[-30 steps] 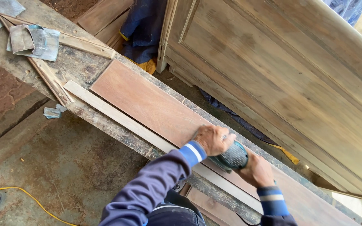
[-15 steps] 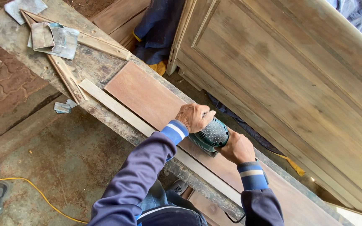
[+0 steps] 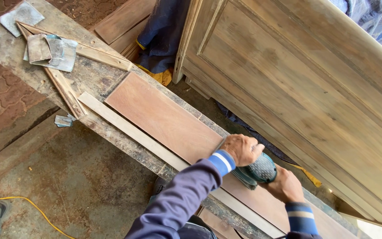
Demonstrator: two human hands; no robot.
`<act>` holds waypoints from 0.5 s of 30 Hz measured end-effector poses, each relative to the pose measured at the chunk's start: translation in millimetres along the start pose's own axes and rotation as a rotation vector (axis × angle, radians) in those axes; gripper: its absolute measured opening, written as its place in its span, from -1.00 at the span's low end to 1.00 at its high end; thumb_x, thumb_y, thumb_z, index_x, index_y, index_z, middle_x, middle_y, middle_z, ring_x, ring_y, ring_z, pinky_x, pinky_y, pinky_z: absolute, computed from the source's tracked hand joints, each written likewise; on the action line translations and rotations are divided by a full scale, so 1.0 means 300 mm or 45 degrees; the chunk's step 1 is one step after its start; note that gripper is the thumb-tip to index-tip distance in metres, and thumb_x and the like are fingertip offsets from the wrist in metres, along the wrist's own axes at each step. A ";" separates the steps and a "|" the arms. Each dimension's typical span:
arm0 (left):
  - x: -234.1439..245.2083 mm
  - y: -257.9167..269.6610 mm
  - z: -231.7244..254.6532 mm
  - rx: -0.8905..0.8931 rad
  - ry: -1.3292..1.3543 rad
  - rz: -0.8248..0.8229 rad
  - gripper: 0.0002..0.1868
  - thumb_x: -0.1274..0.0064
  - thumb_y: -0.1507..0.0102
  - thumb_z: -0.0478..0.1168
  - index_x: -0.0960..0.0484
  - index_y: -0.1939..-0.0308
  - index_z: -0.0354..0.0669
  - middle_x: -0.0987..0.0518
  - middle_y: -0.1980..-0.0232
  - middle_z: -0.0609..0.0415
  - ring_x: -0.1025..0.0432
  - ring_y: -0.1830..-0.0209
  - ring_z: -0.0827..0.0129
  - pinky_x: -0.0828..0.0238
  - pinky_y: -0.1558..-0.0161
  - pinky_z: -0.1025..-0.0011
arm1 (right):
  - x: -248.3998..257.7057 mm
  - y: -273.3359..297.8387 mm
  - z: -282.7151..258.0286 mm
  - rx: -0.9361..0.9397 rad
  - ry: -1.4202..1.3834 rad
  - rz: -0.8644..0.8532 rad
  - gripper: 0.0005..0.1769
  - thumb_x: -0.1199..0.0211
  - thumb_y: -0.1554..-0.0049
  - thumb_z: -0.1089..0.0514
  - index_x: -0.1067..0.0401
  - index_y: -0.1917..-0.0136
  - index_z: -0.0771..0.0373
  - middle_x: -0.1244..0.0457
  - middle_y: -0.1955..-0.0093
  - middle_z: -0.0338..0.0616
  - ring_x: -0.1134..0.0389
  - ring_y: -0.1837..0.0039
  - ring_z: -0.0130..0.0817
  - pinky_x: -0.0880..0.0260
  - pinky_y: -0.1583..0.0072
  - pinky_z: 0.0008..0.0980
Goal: Sanding a wooden plank using both manual sandpaper and an electric orbital sander.
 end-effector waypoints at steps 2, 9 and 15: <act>-0.062 0.006 0.052 0.015 0.030 -0.031 -0.52 0.22 -0.37 0.06 -0.65 0.37 -0.18 -0.62 0.48 -0.16 -0.52 0.57 0.14 -0.50 0.45 0.19 | -0.022 0.026 0.091 -0.056 -0.003 -0.022 -0.38 -0.53 0.17 -0.21 -0.51 -0.11 0.02 -0.50 0.07 -0.10 -0.57 0.05 -0.21 -0.59 -0.11 -0.20; -0.234 0.060 0.210 -0.024 0.147 -0.028 -0.52 0.23 -0.39 0.03 -0.63 0.39 -0.19 -0.62 0.46 -0.16 -0.52 0.54 0.13 -0.48 0.42 0.18 | -0.102 0.127 0.374 -0.208 -0.038 -0.058 -0.30 -0.56 0.21 -0.20 -0.52 -0.18 -0.01 -0.51 0.01 -0.08 -0.58 -0.02 -0.16 -0.58 -0.15 -0.17; -0.297 0.126 0.273 -0.024 0.198 -0.046 -0.54 0.20 -0.38 0.03 -0.62 0.41 -0.16 -0.63 0.42 -0.16 -0.55 0.46 0.08 -0.50 0.31 0.15 | -0.075 0.245 0.363 -0.219 -0.081 0.013 -0.18 -0.62 0.23 -0.21 -0.48 -0.27 -0.02 -0.49 -0.06 -0.05 -0.55 -0.08 -0.14 -0.54 -0.18 -0.17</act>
Point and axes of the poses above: each hand's wrist, its own y-axis away from the middle knuckle, its own x-axis out of the back of the hand, z = x × y, the point moved 8 cm from there along -y, towards the middle knuckle
